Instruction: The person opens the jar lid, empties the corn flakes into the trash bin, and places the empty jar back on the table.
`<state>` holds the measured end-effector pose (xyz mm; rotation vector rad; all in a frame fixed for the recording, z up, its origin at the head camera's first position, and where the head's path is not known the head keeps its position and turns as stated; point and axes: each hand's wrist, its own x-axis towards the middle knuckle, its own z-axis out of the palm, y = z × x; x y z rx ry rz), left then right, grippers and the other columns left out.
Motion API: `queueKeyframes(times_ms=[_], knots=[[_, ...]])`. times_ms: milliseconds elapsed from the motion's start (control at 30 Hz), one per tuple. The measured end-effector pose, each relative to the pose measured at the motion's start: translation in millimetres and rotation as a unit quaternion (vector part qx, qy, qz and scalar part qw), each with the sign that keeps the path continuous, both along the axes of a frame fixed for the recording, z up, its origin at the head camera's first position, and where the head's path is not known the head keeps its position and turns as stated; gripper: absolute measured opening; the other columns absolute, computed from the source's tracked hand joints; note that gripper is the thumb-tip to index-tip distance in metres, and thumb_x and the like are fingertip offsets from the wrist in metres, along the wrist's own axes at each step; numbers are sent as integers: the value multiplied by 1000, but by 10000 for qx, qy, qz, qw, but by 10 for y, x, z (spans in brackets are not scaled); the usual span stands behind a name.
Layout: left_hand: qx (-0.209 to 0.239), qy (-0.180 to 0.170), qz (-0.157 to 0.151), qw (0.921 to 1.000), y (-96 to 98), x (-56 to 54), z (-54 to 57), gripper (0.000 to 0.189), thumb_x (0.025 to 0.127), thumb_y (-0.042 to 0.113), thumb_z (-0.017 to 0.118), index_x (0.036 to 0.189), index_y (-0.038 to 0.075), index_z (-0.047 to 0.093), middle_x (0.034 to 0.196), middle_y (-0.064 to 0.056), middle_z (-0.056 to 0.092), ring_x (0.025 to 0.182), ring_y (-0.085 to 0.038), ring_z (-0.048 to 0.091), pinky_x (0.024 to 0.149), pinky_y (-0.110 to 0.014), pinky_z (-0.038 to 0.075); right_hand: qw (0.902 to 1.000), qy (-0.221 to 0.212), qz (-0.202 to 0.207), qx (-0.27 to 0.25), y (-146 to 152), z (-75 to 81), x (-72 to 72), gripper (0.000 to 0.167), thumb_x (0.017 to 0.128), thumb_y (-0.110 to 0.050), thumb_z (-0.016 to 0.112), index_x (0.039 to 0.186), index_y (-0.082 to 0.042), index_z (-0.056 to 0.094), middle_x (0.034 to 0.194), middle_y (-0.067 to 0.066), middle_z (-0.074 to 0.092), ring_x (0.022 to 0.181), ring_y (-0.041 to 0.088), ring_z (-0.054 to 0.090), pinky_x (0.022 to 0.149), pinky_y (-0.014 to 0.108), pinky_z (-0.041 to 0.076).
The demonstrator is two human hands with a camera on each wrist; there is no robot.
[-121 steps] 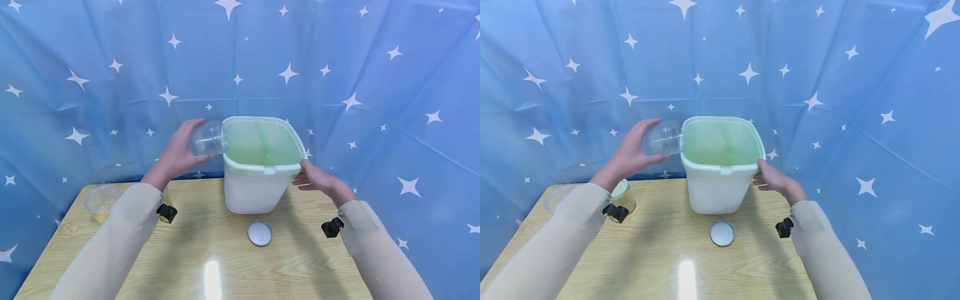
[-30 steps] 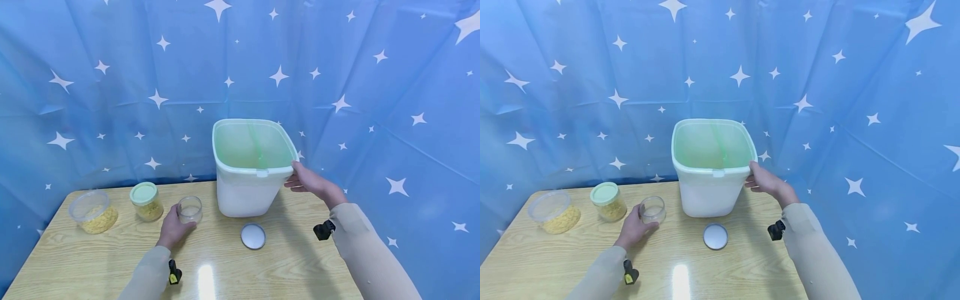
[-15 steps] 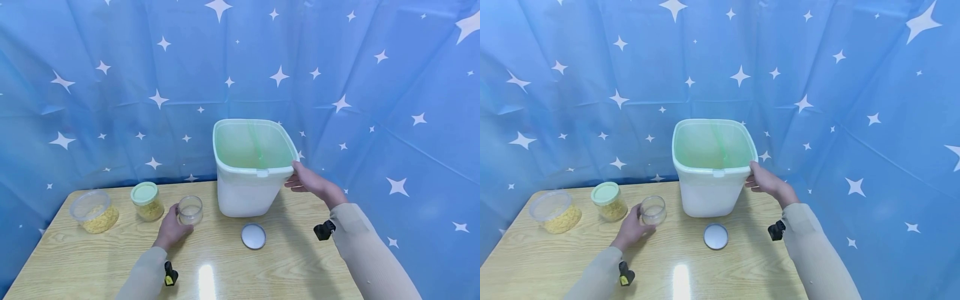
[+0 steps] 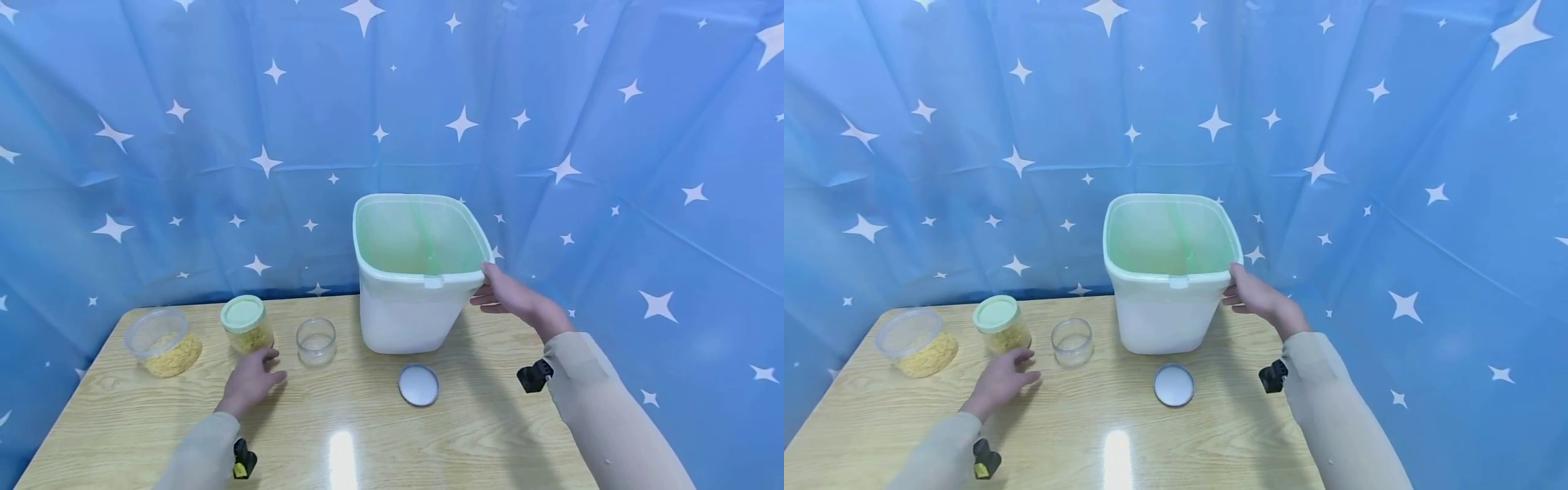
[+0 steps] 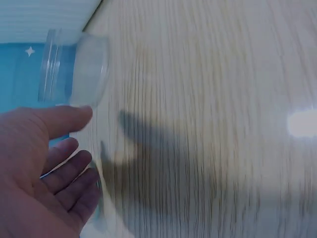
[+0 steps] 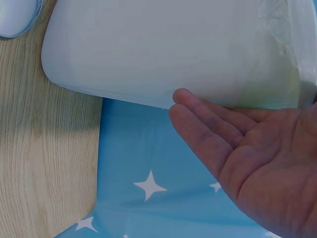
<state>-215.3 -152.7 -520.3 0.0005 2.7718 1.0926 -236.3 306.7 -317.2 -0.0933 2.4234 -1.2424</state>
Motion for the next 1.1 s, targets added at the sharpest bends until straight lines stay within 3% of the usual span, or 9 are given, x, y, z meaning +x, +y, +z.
queueKeyframes(times_ms=[200,333,433,633,900,1100], knots=[[-376,-73,417,9984,-255,33,61,41,90,21,62,123,-2,60,121,-22,64,97,-33,65,74,-45,53,10000,-13,-12,-8,7,-7,1,67,104,-48,8,142,-4,39,149,29,38,136,45,41,113,51,38],[-473,-168,648,9966,-392,24,58,42,89,24,61,121,-3,59,117,-23,64,90,-30,65,68,-41,52,10000,-33,-15,-17,12,-8,4,66,104,-47,7,142,-4,39,149,29,37,137,45,40,113,51,38],[-481,-257,803,9953,-458,-3,66,52,89,28,62,126,-7,52,120,-27,60,95,-36,63,72,-45,51,10000,3,10,13,13,-7,4,66,104,-47,7,142,-4,40,150,28,38,137,45,40,113,51,38],[-172,-596,862,9943,-507,-88,90,82,89,36,63,142,-15,28,139,-39,41,121,-53,47,92,-60,46,10000,17,46,5,9,1,1,68,103,-50,7,142,-4,39,150,28,37,137,45,40,113,50,38],[239,-599,809,9946,-468,-192,28,90,87,38,67,144,-16,23,140,-41,37,126,-56,41,99,-64,41,10000,6,-20,-27,7,10,-3,66,104,-48,8,143,-5,39,149,28,38,136,45,41,113,51,38],[518,-564,950,9925,-411,-241,48,95,87,37,68,146,-17,15,142,-41,33,129,-55,38,104,-65,37,9999,-77,-77,-80,-4,12,1,66,103,-46,7,143,-3,38,150,28,37,137,45,40,113,51,38]])
